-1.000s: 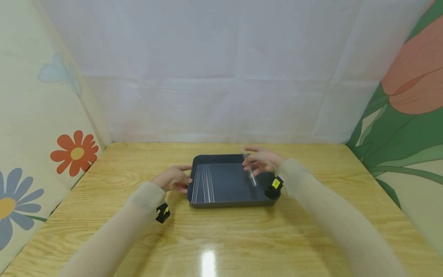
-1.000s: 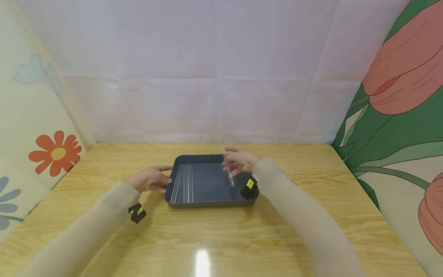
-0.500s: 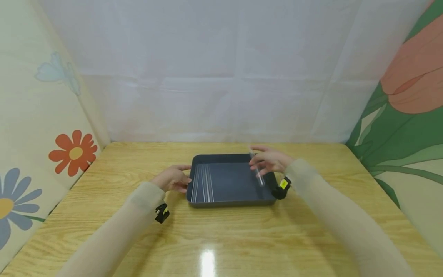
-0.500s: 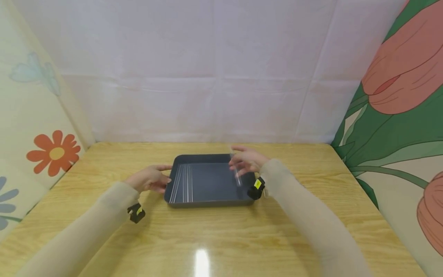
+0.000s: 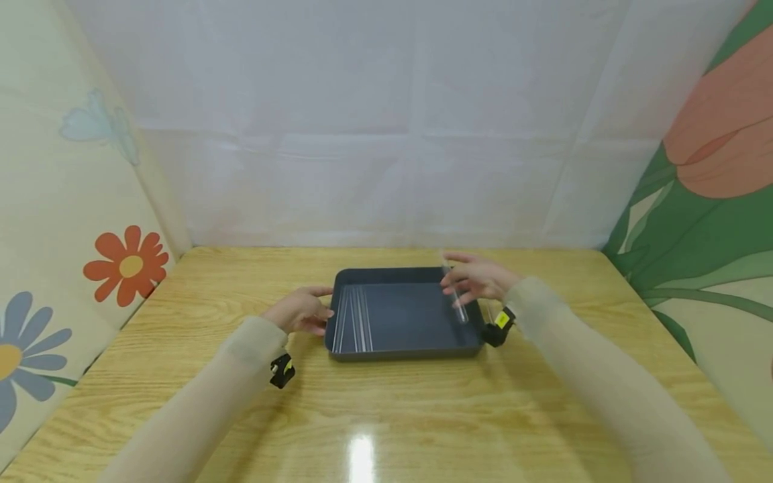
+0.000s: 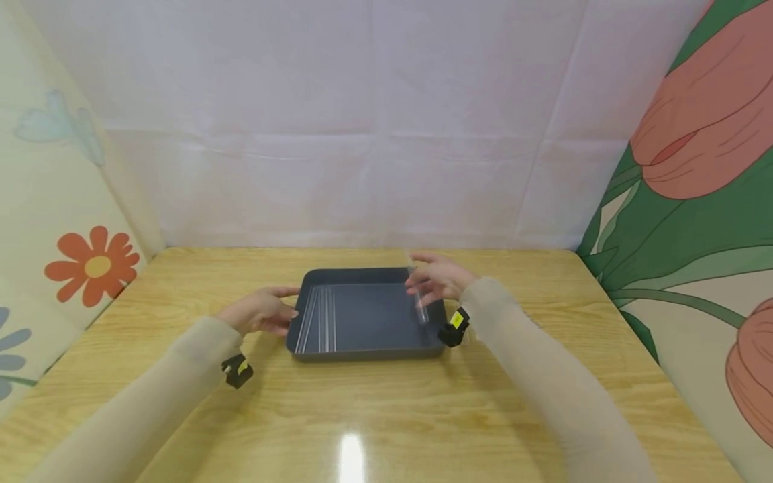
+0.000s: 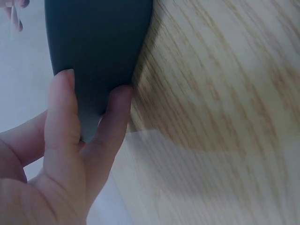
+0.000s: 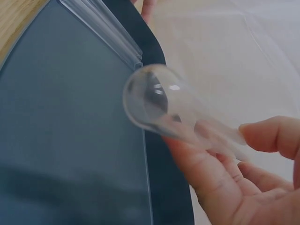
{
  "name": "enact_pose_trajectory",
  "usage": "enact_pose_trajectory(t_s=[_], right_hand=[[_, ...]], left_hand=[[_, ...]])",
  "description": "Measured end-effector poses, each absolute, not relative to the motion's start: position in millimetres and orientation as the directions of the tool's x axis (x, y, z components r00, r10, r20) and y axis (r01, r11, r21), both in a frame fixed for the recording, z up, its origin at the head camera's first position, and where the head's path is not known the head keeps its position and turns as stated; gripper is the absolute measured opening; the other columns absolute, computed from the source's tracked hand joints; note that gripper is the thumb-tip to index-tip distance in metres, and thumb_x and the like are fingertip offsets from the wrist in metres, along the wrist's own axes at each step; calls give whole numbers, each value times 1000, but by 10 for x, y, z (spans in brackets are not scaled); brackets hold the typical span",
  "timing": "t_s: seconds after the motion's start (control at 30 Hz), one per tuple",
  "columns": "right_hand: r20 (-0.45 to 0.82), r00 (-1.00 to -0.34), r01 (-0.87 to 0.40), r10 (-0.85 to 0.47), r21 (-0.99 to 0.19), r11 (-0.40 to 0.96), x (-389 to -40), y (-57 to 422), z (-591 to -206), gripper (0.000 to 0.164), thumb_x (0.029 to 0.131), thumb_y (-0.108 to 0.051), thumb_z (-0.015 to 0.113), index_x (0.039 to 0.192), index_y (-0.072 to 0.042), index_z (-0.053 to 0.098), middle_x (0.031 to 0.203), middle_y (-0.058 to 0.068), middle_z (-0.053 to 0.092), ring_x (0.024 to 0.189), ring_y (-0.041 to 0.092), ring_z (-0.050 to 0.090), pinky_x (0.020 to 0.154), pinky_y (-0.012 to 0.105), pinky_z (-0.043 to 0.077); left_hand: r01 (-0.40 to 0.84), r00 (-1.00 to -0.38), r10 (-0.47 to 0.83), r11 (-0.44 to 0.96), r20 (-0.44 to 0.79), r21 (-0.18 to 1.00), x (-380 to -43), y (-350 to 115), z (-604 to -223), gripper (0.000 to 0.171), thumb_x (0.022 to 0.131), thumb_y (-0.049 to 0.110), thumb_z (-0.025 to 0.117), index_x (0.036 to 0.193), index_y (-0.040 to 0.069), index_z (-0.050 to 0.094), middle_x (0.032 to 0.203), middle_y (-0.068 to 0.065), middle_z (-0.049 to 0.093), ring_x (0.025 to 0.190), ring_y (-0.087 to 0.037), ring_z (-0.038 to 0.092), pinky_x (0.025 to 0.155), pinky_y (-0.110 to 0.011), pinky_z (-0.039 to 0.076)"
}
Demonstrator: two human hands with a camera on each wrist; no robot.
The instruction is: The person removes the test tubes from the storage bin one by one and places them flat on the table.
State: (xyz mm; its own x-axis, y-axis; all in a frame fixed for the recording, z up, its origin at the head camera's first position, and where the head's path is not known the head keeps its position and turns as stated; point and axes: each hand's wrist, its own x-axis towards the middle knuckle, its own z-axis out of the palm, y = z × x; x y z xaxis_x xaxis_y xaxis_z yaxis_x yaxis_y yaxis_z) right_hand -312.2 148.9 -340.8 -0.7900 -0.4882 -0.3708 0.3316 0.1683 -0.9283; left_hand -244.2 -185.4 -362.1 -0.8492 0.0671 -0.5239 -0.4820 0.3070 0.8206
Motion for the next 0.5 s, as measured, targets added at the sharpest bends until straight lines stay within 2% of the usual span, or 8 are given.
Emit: enact_pose_trajectory(t_s=[0.5], right_hand=[[-393,-789,353,-472,-919,174,-3093,1692,-3409,76,94,5,46,157,-8,4,99,16,53,80,19,61,65,34,59]], left_hand=[[-493,-842,65,307,-535,814,-2459,-1849,-3626,68,93,-13,48,153,0,20,118,-27,54,71,-19,60,58,-24,57]])
